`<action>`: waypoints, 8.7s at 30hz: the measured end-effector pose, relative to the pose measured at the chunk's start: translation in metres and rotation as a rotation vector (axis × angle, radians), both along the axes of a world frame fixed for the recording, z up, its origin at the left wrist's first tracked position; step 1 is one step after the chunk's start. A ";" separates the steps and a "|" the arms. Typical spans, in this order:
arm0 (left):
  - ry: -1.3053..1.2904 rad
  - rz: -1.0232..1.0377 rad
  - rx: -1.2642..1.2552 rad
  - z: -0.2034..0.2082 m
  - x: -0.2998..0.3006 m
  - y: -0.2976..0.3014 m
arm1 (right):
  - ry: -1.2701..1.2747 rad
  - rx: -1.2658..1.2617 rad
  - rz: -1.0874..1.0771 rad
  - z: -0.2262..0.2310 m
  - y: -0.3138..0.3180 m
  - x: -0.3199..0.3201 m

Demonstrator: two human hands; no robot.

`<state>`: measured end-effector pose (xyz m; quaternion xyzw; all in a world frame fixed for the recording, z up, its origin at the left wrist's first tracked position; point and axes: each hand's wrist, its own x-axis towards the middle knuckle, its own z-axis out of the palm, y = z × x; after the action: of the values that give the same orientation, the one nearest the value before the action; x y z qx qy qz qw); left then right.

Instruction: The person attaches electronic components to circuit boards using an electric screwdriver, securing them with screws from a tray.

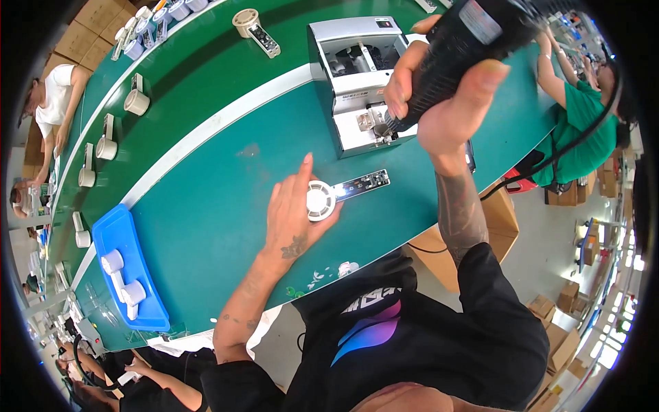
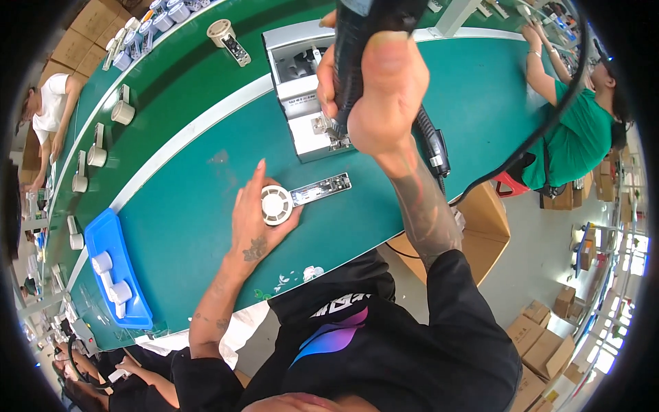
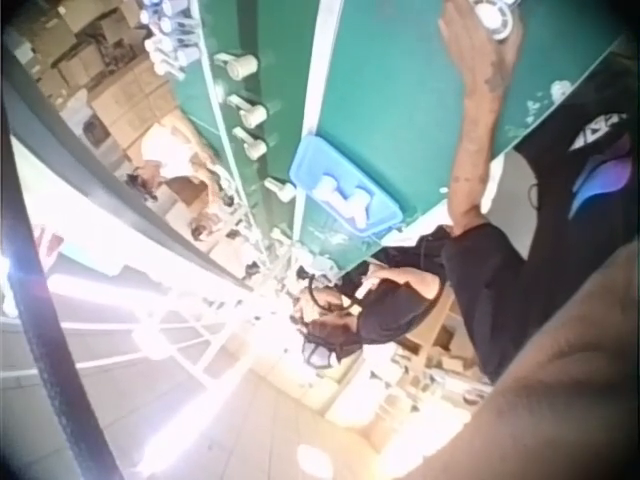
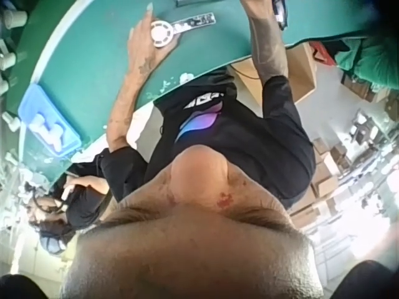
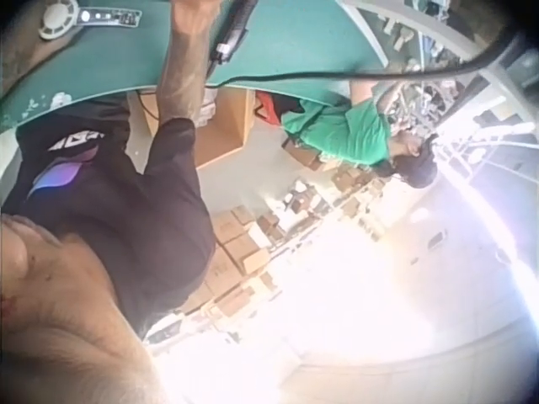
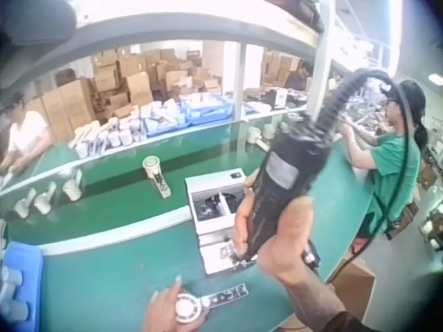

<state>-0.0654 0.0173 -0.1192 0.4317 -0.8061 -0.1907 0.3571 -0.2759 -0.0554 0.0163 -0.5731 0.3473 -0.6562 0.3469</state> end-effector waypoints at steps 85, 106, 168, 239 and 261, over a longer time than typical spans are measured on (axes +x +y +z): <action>-0.683 -0.268 0.275 0.120 0.091 -0.125 | -0.124 -0.044 0.099 0.011 0.015 -0.021; -0.663 -0.144 -0.043 0.076 0.016 0.000 | -0.135 0.175 0.111 -0.039 0.040 0.006; -0.694 -0.151 -0.015 0.075 0.013 -0.008 | -0.340 0.207 0.187 -0.043 0.050 -0.001; -0.664 -0.176 0.016 0.080 0.005 -0.013 | -0.094 0.318 0.234 -0.031 0.028 0.053; -0.659 -0.255 0.145 0.089 0.001 -0.017 | -0.058 0.052 -0.114 0.008 0.001 -0.021</action>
<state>-0.0643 0.0004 -0.0299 0.3902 -0.9096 -0.1410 0.0196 -0.2969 -0.0541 0.0242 -0.5241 0.3862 -0.6819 0.3336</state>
